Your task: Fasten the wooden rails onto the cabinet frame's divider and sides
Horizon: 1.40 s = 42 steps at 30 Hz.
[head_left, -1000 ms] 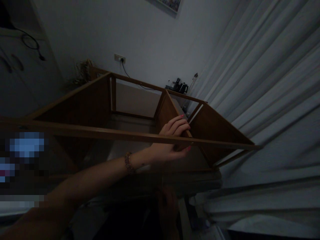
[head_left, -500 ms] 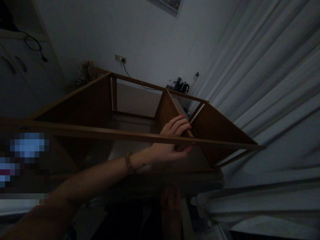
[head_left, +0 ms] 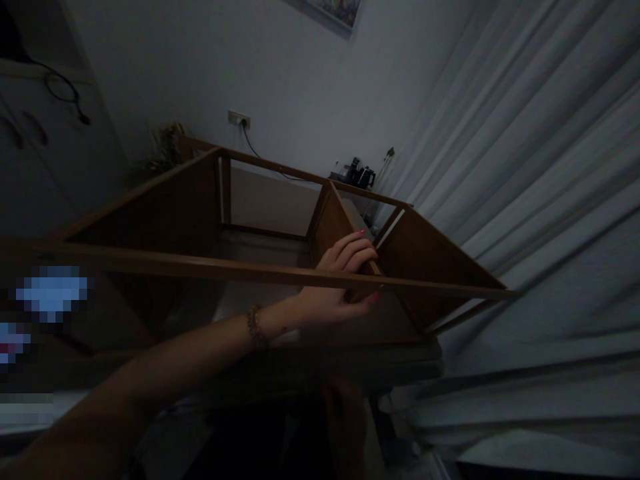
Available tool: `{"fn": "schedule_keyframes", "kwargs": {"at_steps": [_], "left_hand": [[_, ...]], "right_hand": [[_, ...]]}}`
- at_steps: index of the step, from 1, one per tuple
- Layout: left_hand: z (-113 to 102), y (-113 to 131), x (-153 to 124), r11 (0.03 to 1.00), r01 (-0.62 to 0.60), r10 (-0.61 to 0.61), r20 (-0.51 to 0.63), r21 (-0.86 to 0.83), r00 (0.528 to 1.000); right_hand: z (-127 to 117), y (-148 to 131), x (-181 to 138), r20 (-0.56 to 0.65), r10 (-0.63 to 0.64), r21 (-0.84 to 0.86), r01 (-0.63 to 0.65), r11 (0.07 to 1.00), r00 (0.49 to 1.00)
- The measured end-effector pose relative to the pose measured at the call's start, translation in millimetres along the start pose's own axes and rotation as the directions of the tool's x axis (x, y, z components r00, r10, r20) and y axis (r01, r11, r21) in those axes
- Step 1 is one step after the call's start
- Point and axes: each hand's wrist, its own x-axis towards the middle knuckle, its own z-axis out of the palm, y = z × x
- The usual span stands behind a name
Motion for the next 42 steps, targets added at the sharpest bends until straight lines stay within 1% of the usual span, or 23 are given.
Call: {"fn": "schedule_keyframes", "kwargs": {"at_steps": [2,3,4,6,9,12,14,16,17,19,21,23,25,27,29,30,31,33,38,42], "left_hand": [[-0.3,0.0,-0.2,1.0,-0.003,0.003,0.002,-0.001,1.0],[-0.5,0.2,-0.2,1.0,-0.001,0.001,0.004,-0.002,1.0],[-0.9,0.6,-0.2,1.0,0.001,-0.001,0.007,-0.003,1.0],[-1.7,1.6,-0.1,1.0,0.003,-0.002,0.012,-0.003,1.0],[-2.9,2.4,0.2,1.0,-0.007,0.007,0.014,-0.003,1.0],[-3.4,1.4,0.2,1.0,-0.015,0.015,0.013,-0.009,1.0],[-3.0,0.3,0.2,1.0,-0.025,0.025,0.008,-0.018,1.0],[-2.3,-0.6,0.0,0.999,-0.035,0.035,0.002,-0.024,0.999],[-1.9,-0.8,-0.1,0.999,-0.036,0.036,0.001,-0.023,0.999],[-1.3,-0.8,-0.3,0.999,-0.031,0.03,-0.004,-0.02,1.0],[-1.2,-0.2,-0.3,1.0,-0.026,0.026,-0.009,-0.017,1.0],[-1.7,0.7,0.1,1.0,-0.02,0.02,-0.006,-0.014,1.0],[-2.4,1.6,0.5,1.0,-0.017,0.017,-0.002,-0.011,1.0],[-2.7,2.1,0.8,1.0,-0.012,0.012,-0.004,-0.011,1.0],[-2.5,2.0,0.7,1.0,-0.012,0.012,-0.007,-0.016,1.0],[-2.2,1.8,0.5,1.0,-0.006,0.006,-0.004,-0.019,1.0],[-1.8,1.4,0.3,1.0,0.0,0.0,-0.001,-0.022,1.0],[-1.3,0.6,-0.2,1.0,0.005,-0.005,0.008,-0.024,1.0],[-1.8,0.8,-0.1,1.0,0.0,0.0,0.001,-0.025,1.0],[-1.8,2.1,0.6,1.0,-0.006,0.005,-0.003,-0.025,1.0]], "right_hand": [[-0.9,3.6,-2.8,-0.008,-0.136,-0.099,0.135,0.986,0.991],[-1.2,4.3,-3.6,0.008,-0.18,-0.138,0.18,0.974,0.984],[-1.5,4.2,-3.9,0.026,-0.206,-0.167,0.207,0.964,0.978],[-1.9,2.3,-2.6,0.035,-0.218,-0.193,0.22,0.956,0.975],[0.0,-2.3,0.9,-0.02,-0.175,-0.179,0.169,0.969,0.984],[6.3,-6.8,0.7,-0.099,-0.091,-0.134,0.077,0.988,0.991],[11.0,-10.2,-1.7,-0.115,0.006,-0.084,-0.016,0.996,0.993],[13.6,-15.1,-3.5,-0.085,0.156,-0.012,-0.157,0.988,0.984],[13.8,-18.2,-3.6,-0.06,0.243,0.03,-0.242,0.97,0.968],[12.2,-24.9,-1.8,0.005,0.423,0.127,-0.42,0.899,0.906],[10.1,-31.0,1.2,0.085,0.569,0.227,-0.572,0.788,0.818],[10.2,-35.1,3.4,0.155,0.664,0.327,-0.673,0.664,0.731],[14.1,-36.7,3.2,0.218,0.715,0.428,-0.723,0.542,0.665],[20.6,-36.9,1.3,0.244,0.741,0.514,-0.732,0.448,0.625],[26.3,-36.4,-0.7,0.244,0.761,0.563,-0.727,0.394,0.601],[27.9,-36.0,-1.4,0.239,0.768,0.57,-0.726,0.385,0.595],[28.3,-35.6,-1.7,0.235,0.77,0.568,-0.726,0.387,0.594],[25.8,-34.8,-1.1,0.225,0.751,0.547,-0.718,0.43,0.621],[10.9,-35.0,3.9,0.189,0.648,0.483,-0.644,0.593,0.738],[3.4,-31.0,5.3,0.255,0.517,0.359,-0.577,0.734,0.817]]}}
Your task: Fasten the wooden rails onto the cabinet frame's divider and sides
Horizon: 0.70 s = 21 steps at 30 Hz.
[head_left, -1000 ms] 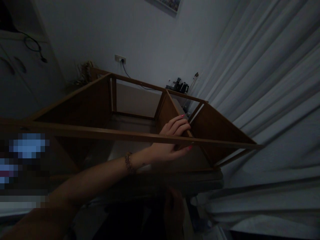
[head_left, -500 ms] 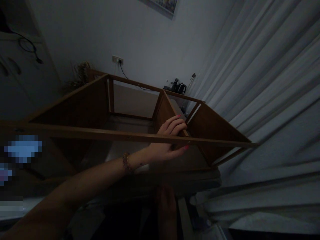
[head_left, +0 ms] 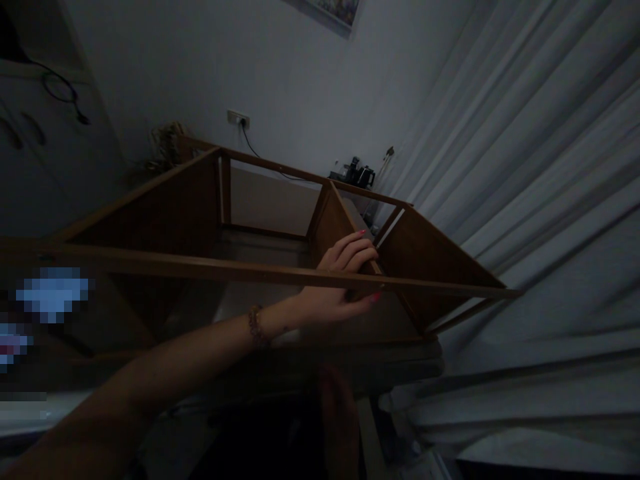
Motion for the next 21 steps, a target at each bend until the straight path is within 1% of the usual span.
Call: {"fn": "schedule_keyframes", "kwargs": {"at_steps": [3,7,9,12,15,17,19,21], "left_hand": [[0.7,-0.2,-0.1,1.0,-0.002,0.002,-0.008,0.001,1.0],[0.6,-0.8,-0.5,1.0,0.002,-0.002,0.002,0.0,1.0],[0.4,-1.0,-0.7,1.0,-0.001,0.001,0.004,0.005,1.0],[0.3,-1.6,-0.8,1.0,-0.001,0.001,0.002,0.007,1.0],[0.3,-1.8,-0.7,1.0,-0.003,0.003,0.002,-0.003,1.0],[0.0,-1.4,-0.5,1.0,-0.002,0.002,0.003,-0.006,1.0],[-0.3,-0.8,-0.2,1.0,-0.002,0.002,-0.003,-0.009,1.0],[-0.6,-0.2,0.1,1.0,-0.005,0.005,-0.007,-0.009,1.0]], "right_hand": [[-5.5,5.9,2.9,0.054,-0.086,-0.15,0.093,0.984,0.995],[-7.5,9.0,6.6,0.062,-0.249,-0.285,0.256,0.924,0.967],[-4.7,6.9,7.7,0.043,-0.319,-0.33,0.315,0.89,0.947],[1.8,5.6,9.0,-0.034,-0.363,-0.367,0.326,0.871,0.931],[7.1,10.9,9.6,-0.134,-0.346,-0.36,0.279,0.89,0.929],[9.0,14.7,9.4,-0.208,-0.295,-0.322,0.219,0.921,0.933],[9.7,15.1,8.6,-0.27,-0.187,-0.237,0.123,0.964,0.945],[9.7,11.6,7.0,-0.28,-0.026,-0.094,-0.001,0.996,0.96]]}}
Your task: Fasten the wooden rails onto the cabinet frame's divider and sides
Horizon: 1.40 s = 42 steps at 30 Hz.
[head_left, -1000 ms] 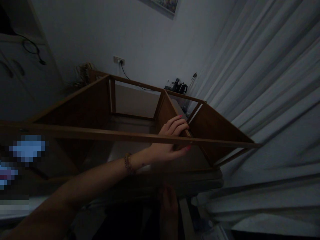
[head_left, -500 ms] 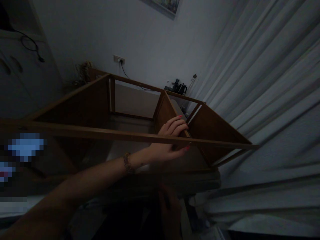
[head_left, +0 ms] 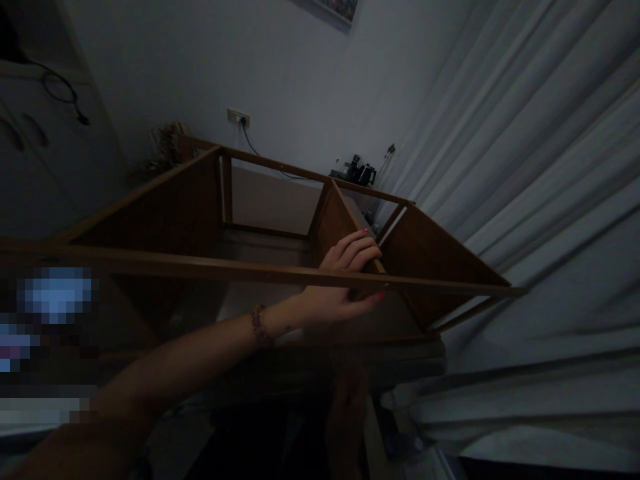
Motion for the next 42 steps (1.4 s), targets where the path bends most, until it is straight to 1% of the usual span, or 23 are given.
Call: {"fn": "schedule_keyframes", "kwargs": {"at_steps": [2,3,7,10,14,17,19,21,22,24,26,27,29,30,32,34,36,37,39,40,42], "left_hand": [[-0.1,0.4,0.2,1.0,0.001,-0.001,0.0,0.004,1.0],[-0.1,0.5,0.1,1.0,0.004,-0.004,0.001,0.006,1.0],[0.1,0.6,-0.3,1.0,0.004,-0.004,0.005,0.014,1.0],[0.4,0.2,-0.6,1.0,0.003,-0.003,0.017,0.02,1.0],[0.9,-0.6,-0.4,1.0,0.004,-0.004,0.009,0.014,1.0],[1.0,-0.7,-0.2,1.0,0.008,-0.008,0.007,0.019,1.0],[0.8,-0.6,-0.4,1.0,0.009,-0.009,0.011,0.023,1.0],[0.7,-0.7,-0.6,1.0,0.008,-0.009,0.015,0.02,1.0],[0.7,-0.9,-0.6,1.0,0.007,-0.007,0.016,0.019,1.0],[0.8,-1.3,-0.6,1.0,0.005,-0.005,0.016,0.017,1.0],[1.0,-1.6,-0.4,1.0,-0.002,0.002,0.012,0.019,1.0],[1.2,-1.7,-0.4,1.0,-0.003,0.002,0.01,0.019,1.0],[1.6,-1.8,-0.4,1.0,-0.002,0.002,0.008,0.015,1.0],[1.7,-1.7,-0.4,1.0,0.002,-0.002,0.009,0.013,1.0],[1.7,-1.4,-0.6,1.0,0.01,-0.01,0.015,0.014,1.0],[1.6,-1.2,-0.8,1.0,0.012,-0.012,0.014,0.019,1.0],[1.4,-1.4,-1.0,1.0,0.007,-0.008,0.01,0.024,1.0],[1.3,-1.6,-1.1,1.0,0.004,-0.005,0.01,0.026,1.0],[1.2,-2.1,-1.3,1.0,0.005,-0.005,0.017,0.028,1.0],[1.2,-2.4,-1.3,1.0,0.005,-0.005,0.021,0.028,1.0],[1.1,-2.7,-1.3,1.0,0.004,-0.005,0.024,0.026,1.0]], "right_hand": [[-1.7,-4.4,-2.0,0.054,0.117,0.116,-0.123,0.986,0.992],[-2.8,-5.9,-3.1,0.086,0.138,0.162,-0.15,0.975,0.987],[-9.1,-3.9,-6.5,0.189,0.088,0.269,-0.138,0.953,0.978],[-12.4,-0.1,-7.3,0.249,0.08,0.309,-0.158,0.938,0.965],[-7.1,-2.1,-7.5,0.257,0.123,0.308,-0.202,0.93,0.959],[-0.8,-4.4,-7.8,0.219,0.143,0.29,-0.205,0.935,0.965],[0.1,-2.5,-7.6,0.166,0.112,0.23,-0.148,0.962,0.98],[-2.3,2.5,-5.9,0.118,0.028,0.15,-0.046,0.988,0.993],[-4.3,5.8,-4.2,0.115,-0.03,0.113,0.017,0.993,0.993],[-9.2,12.5,1.2,0.143,-0.168,0.052,0.162,0.985,0.975],[-13.9,17.7,8.3,0.192,-0.286,-0.001,0.291,0.957,0.939],[-15.9,19.1,11.7,0.205,-0.317,-0.034,0.33,0.943,0.926],[-19.1,19.1,16.2,0.201,-0.327,-0.1,0.351,0.931,0.924],[-20.0,17.4,16.7,0.189,-0.31,-0.118,0.335,0.935,0.932],[-20.1,10.8,13.9,0.171,-0.241,-0.101,0.26,0.96,0.955],[-17.0,0.8,7.5,0.17,-0.113,-0.032,0.12,0.992,0.979],[-10.9,-9.5,0.9,0.179,0.063,0.059,-0.074,0.996,0.982],[-7.0,-13.5,-1.5,0.192,0.146,0.12,-0.171,0.978,0.971],[1.2,-17.2,-3.7,0.228,0.273,0.268,-0.33,0.905,0.935],[4.8,-16.6,-3.7,0.241,0.317,0.338,-0.385,0.859,0.917],[10.2,-11.8,-2.8,0.243,0.379,0.436,-0.45,0.779,0.893]]}}
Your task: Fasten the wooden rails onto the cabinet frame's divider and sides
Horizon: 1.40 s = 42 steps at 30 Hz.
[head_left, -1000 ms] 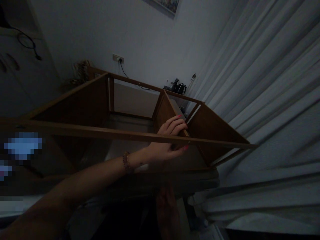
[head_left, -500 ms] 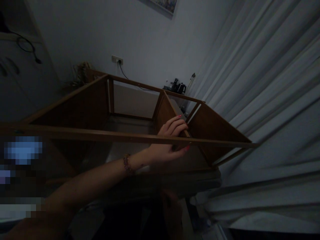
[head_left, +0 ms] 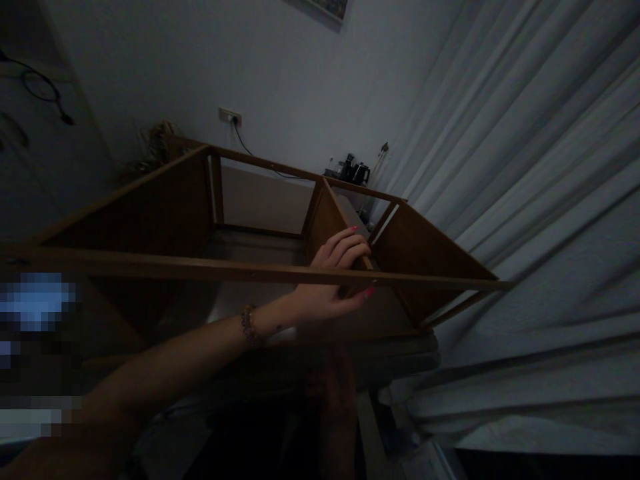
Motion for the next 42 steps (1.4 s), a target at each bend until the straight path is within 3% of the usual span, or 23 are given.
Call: {"fn": "schedule_keyframes", "kwargs": {"at_steps": [4,9,14,20,27,32,35,40,42], "left_hand": [[-0.3,0.6,0.2,1.0,0.002,-0.002,0.0,-0.004,1.0],[-0.1,1.0,0.0,1.0,0.005,-0.005,-0.005,-0.005,1.0],[0.4,0.6,0.0,1.0,-0.003,0.004,-0.012,0.009,1.0],[0.6,1.1,0.2,1.0,-0.011,0.01,-0.026,-0.009,1.0],[0.1,1.2,-0.1,1.0,-0.002,0.002,-0.009,0.0,1.0],[0.7,0.7,-0.1,1.0,-0.014,0.015,-0.024,0.006,1.0],[1.2,-0.2,-0.1,1.0,-0.013,0.013,-0.016,0.004,1.0],[-0.1,1.1,0.8,1.0,-0.005,0.005,-0.016,-0.003,1.0],[-0.5,1.8,1.1,1.0,-0.007,0.007,-0.023,-0.012,1.0]], "right_hand": [[-3.0,9.2,3.6,-0.048,-0.007,0.034,0.008,0.999,0.999],[-6.4,5.9,-0.7,0.039,-0.194,-0.22,0.197,0.955,0.98],[-18.9,-0.1,6.5,0.182,-0.393,-0.494,0.43,0.756,0.901],[-37.0,-10.8,15.1,0.445,-0.44,-0.508,0.624,0.594,0.78],[-30.8,-14.3,11.8,0.424,-0.575,-0.574,0.699,0.426,0.7],[-20.2,-6.2,8.0,0.406,-0.635,-0.59,0.719,0.367,0.657],[-16.4,-1.5,8.1,0.353,-0.663,-0.572,0.713,0.405,0.66],[-9.1,-2.1,4.9,0.056,-0.519,-0.493,0.476,0.729,0.853],[-7.1,-2.4,1.6,-0.008,-0.452,-0.422,0.407,0.81,0.892]]}}
